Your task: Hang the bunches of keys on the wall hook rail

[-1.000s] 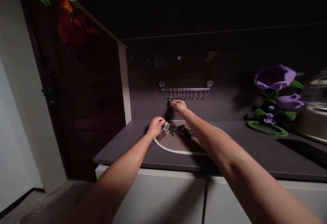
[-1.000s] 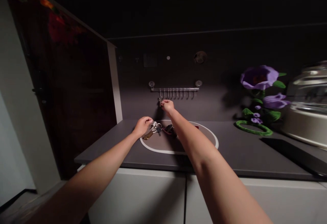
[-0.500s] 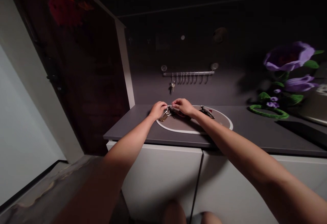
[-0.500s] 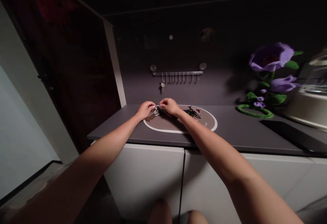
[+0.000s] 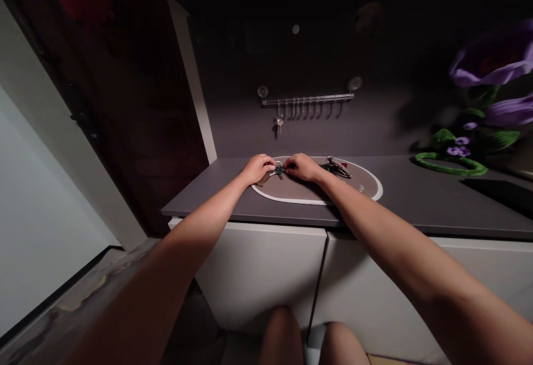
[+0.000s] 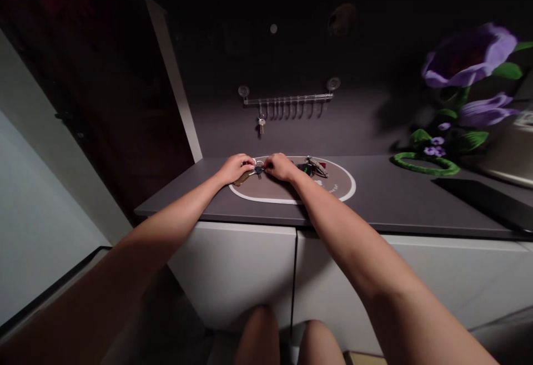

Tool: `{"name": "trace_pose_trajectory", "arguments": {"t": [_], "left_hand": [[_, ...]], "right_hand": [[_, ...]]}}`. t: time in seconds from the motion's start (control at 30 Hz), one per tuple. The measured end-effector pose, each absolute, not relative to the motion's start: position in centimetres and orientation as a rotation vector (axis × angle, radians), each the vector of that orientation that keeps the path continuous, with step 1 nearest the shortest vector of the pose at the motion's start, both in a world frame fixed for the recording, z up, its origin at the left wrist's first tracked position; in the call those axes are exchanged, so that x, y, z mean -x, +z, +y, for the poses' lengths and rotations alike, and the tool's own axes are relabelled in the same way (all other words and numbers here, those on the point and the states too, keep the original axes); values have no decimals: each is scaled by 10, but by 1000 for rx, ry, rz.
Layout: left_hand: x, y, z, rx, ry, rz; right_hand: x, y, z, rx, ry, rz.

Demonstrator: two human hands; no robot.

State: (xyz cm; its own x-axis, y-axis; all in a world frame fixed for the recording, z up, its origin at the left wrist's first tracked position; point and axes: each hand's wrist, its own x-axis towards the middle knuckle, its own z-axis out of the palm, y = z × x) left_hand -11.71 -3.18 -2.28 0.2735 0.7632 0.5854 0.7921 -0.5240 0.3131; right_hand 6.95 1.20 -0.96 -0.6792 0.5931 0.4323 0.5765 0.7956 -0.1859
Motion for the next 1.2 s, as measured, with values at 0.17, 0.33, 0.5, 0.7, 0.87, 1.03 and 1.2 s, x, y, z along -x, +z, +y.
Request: {"name": "trace_pose_trajectory", "arguments": {"t": [0.17,0.33,0.5,0.7,0.87,1.03,1.2], "left_hand": [[116,-23,-31,2500,-1070,-1507],[114,-20,-35,2490,-1029,-1502],[113,-18,-36,2458,-999,-1508],[112,-18,-36,2410,-1087,-1503],[109,-15,-39,2376,-1229,-1550],[107,-13,-41,2398,-1339,-1600],[106,-11,-42,2444,-1555,-1584]], "right_hand": [[-67,-12,15,875,61,-2500],[-65,-10,13,911,57,-2504],[-65,-7,10,923,99,-2464],[-62,-3,5,857,130,-2371],[-60,-1,0,796,211,-2309],[-58,-2,3,725,350,-2174],[-56,-6,11,654,514,-2027]]}}
